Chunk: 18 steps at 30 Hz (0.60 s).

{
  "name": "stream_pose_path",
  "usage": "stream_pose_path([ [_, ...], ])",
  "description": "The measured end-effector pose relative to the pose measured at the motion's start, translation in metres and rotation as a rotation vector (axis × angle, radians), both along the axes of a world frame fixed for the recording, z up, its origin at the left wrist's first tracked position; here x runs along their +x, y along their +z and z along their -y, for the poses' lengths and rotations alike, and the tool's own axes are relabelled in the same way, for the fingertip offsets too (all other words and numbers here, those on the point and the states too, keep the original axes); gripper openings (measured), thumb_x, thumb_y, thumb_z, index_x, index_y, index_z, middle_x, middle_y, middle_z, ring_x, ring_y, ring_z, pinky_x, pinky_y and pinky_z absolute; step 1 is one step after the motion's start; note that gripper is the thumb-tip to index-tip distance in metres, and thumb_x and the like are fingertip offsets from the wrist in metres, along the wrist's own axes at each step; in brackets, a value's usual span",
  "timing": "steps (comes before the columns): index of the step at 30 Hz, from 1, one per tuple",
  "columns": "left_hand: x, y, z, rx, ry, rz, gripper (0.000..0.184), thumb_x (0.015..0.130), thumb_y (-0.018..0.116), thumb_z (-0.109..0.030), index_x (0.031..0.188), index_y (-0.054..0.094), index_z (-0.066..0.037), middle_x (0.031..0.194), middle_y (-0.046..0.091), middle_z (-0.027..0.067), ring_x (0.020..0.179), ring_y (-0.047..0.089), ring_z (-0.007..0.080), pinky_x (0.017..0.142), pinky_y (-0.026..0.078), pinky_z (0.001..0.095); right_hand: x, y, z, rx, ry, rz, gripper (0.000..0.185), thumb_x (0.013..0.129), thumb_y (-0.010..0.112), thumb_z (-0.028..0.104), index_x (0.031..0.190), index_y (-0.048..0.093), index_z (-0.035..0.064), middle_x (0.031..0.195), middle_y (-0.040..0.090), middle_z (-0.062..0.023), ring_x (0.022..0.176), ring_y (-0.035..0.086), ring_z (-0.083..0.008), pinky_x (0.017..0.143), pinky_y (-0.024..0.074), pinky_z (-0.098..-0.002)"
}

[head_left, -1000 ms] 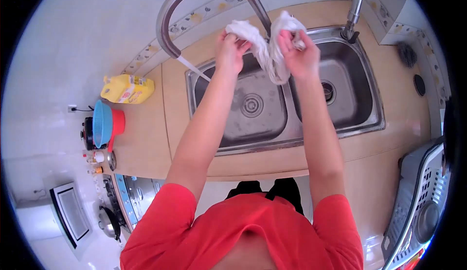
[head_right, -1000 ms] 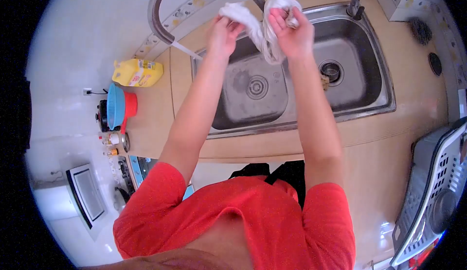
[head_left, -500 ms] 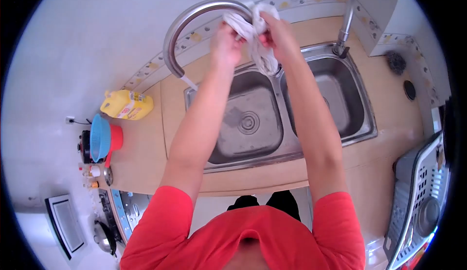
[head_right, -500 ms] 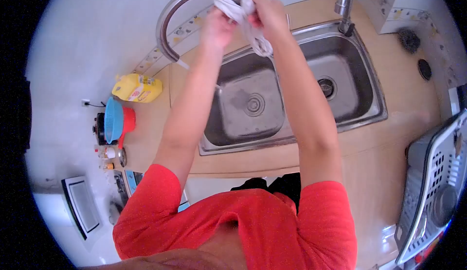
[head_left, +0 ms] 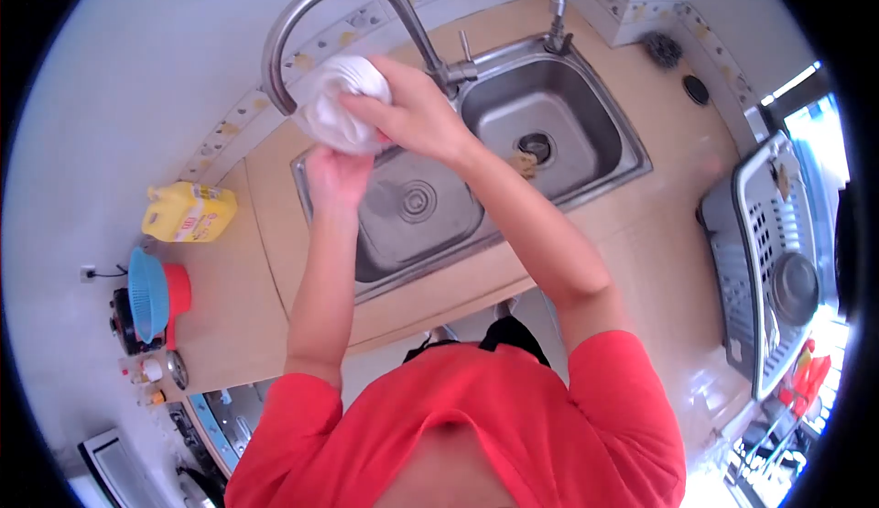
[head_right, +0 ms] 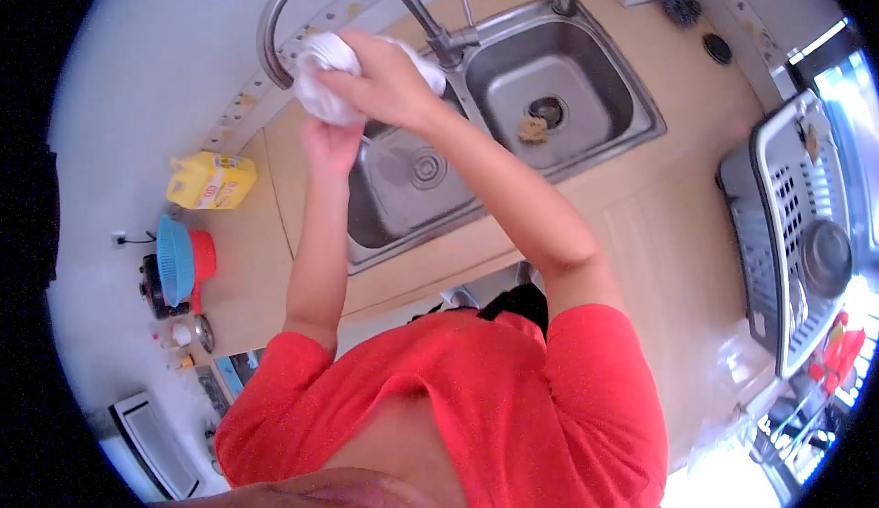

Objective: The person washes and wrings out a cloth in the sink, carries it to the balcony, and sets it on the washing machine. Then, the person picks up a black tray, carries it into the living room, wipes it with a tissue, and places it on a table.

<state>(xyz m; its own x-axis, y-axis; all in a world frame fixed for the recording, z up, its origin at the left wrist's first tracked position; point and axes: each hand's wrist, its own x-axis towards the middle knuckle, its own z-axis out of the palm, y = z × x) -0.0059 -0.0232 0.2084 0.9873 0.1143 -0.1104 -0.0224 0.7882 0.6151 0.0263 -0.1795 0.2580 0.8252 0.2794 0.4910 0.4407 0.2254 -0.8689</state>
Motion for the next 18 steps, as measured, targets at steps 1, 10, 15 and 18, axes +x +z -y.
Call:
stream_pose_path([
  [1, -0.023, -0.013, -0.005, 0.031, -0.061, -0.051, 0.042, 0.09, 0.039, -0.019, 0.13, 0.041, -0.005, 0.13, 0.046, 0.0119, 0.12, 0.044, 0.0262, 0.101, 0.035, 0.0417, -0.019, -0.001, 0.015, -0.097, 0.002, -0.1, 0.027, 0.082, 0.065, 0.022, 0.1, 0.059, 0.002, 0.08, 0.059, -0.0016, 0.068, 0.052, -0.0058, 0.055, 0.0436, -0.0205],
  [10, -0.134, -0.056, -0.099, 0.143, -0.035, -0.015, 0.048, 0.088, 0.042, -0.017, 0.134, 0.035, -0.005, 0.135, 0.041, 0.0134, 0.124, 0.04, 0.0291, 0.103, 0.032, 0.0428, -0.115, 0.004, 0.069, -0.065, 0.006, -0.279, 0.026, 0.083, 0.065, 0.018, 0.101, 0.061, 0.0003, 0.088, 0.061, 0.0008, 0.08, 0.053, -0.0055, 0.07, 0.0448, -0.0219],
  [15, -0.151, -0.059, -0.12, 0.844, -0.017, -0.137, 0.054, 0.081, 0.051, 0.003, 0.132, 0.038, -0.008, 0.131, 0.043, 0.0114, 0.118, 0.045, 0.0242, 0.097, 0.039, 0.035, -0.115, 0.015, 0.027, 0.006, 0.019, -0.269, 0.027, 0.082, 0.064, 0.017, 0.102, 0.059, -0.0003, 0.089, 0.061, -0.0015, 0.081, 0.054, -0.0071, 0.072, 0.0447, -0.0232],
  [18, -0.158, -0.057, -0.118, 1.224, -0.071, -0.135, 0.062, 0.077, 0.059, 0.003, 0.134, 0.037, -0.011, 0.133, 0.041, 0.0127, 0.118, 0.043, 0.0231, 0.092, 0.041, 0.0331, -0.101, -0.006, -0.002, -0.083, -0.048, -0.178, 0.029, 0.079, 0.063, 0.013, 0.104, 0.057, -0.0012, 0.089, 0.062, -0.0042, 0.081, 0.055, -0.0097, 0.073, 0.0455, -0.0251],
])
